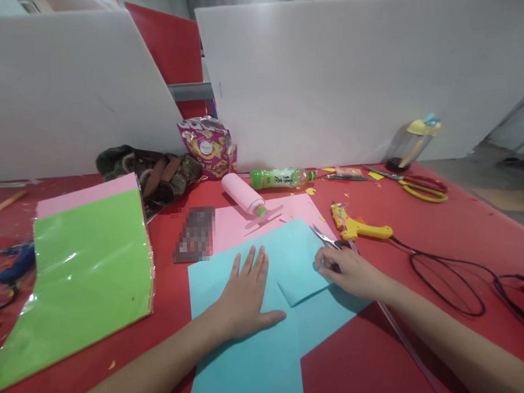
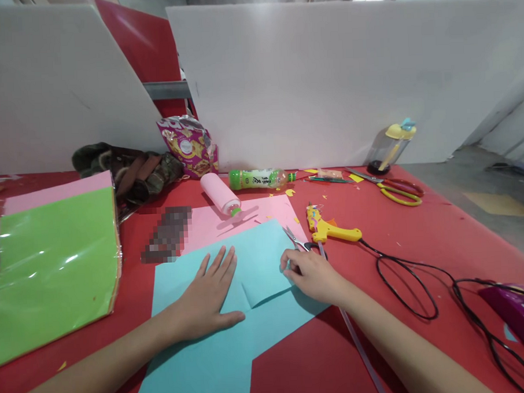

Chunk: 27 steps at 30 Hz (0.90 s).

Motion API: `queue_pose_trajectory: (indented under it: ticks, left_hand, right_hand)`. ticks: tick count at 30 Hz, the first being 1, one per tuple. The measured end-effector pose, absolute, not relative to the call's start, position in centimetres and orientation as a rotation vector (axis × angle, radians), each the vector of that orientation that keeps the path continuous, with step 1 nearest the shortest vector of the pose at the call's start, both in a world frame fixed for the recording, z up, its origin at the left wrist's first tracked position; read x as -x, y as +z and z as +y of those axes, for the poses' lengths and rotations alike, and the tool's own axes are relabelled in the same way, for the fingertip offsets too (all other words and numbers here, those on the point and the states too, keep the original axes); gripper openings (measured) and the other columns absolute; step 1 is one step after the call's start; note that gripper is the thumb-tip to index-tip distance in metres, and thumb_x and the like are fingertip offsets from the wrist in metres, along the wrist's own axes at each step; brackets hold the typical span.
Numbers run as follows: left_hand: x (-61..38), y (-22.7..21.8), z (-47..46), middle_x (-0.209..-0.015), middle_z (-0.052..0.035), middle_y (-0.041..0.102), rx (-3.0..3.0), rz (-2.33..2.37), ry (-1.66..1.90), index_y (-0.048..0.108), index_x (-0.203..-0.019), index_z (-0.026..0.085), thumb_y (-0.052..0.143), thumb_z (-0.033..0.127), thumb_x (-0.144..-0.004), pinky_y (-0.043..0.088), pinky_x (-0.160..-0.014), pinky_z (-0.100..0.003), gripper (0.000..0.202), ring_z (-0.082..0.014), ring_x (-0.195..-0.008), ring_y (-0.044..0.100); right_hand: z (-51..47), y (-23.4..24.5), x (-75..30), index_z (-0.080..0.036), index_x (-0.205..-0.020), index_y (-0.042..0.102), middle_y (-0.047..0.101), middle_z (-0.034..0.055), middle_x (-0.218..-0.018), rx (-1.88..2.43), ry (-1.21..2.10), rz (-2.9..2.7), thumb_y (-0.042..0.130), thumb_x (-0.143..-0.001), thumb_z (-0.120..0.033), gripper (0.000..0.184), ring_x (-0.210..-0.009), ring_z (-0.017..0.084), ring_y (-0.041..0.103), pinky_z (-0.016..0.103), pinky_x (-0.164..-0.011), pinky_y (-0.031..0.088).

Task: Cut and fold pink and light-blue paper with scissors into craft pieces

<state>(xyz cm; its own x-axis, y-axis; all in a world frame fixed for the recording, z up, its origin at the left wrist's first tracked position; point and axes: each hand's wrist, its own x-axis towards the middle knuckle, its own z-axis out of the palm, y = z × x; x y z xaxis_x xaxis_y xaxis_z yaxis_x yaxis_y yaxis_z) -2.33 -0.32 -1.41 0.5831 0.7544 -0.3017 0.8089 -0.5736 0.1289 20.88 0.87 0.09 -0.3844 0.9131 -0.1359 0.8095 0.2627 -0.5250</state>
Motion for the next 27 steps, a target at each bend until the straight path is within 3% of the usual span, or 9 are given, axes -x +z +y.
queue_pose_trajectory:
  ticks: [18, 23, 27]
  left_hand:
    - [2.4, -1.7, -0.3, -0.141, -0.0176, -0.006, -2.559, 1.284, -0.293, 0.007, -0.135, 0.003, 0.036, 0.064, -0.071, 0.002, -0.103, -0.052, 0.094, -0.0321, -0.127, -0.013]
    - [2.4, -1.1, -0.3, -0.141, -0.0154, -0.01, -2.525, 1.264, -0.295, 0.003, -0.136, 0.006, 0.039, 0.061, -0.072, 0.002, -0.103, -0.053, 0.092, -0.0308, -0.127, -0.015]
    - [3.0, 0.1, 0.1, -0.139, -0.0154, -0.016, -2.462, 1.163, -0.374, -0.004, -0.136, 0.008, 0.051, 0.062, -0.064, 0.005, -0.102, -0.054, 0.106, -0.0327, -0.125, -0.019]
  right_hand:
    - [1.0, 0.0, -21.8, -0.019, -0.075, 0.052, 0.045, -0.0053, -0.048, 1.533, 0.681, -2.484, 0.041, -0.071, -0.009, 0.016, -0.048, 0.011, 0.043, 0.022, -0.051, 0.034]
    - [1.4, -0.1, -21.9, -0.019, -0.074, 0.059, 0.064, 0.0034, -0.072, 1.478, 0.608, -2.261, 0.038, -0.074, -0.014, 0.021, -0.067, 0.015, 0.059, 0.027, -0.063, 0.044]
    - [1.5, -0.2, -21.9, -0.019, -0.076, 0.062, 0.066, 0.0055, -0.082, 1.418, 0.463, -2.068, 0.036, -0.074, -0.014, 0.027, -0.076, 0.017, 0.061, 0.029, -0.068, 0.047]
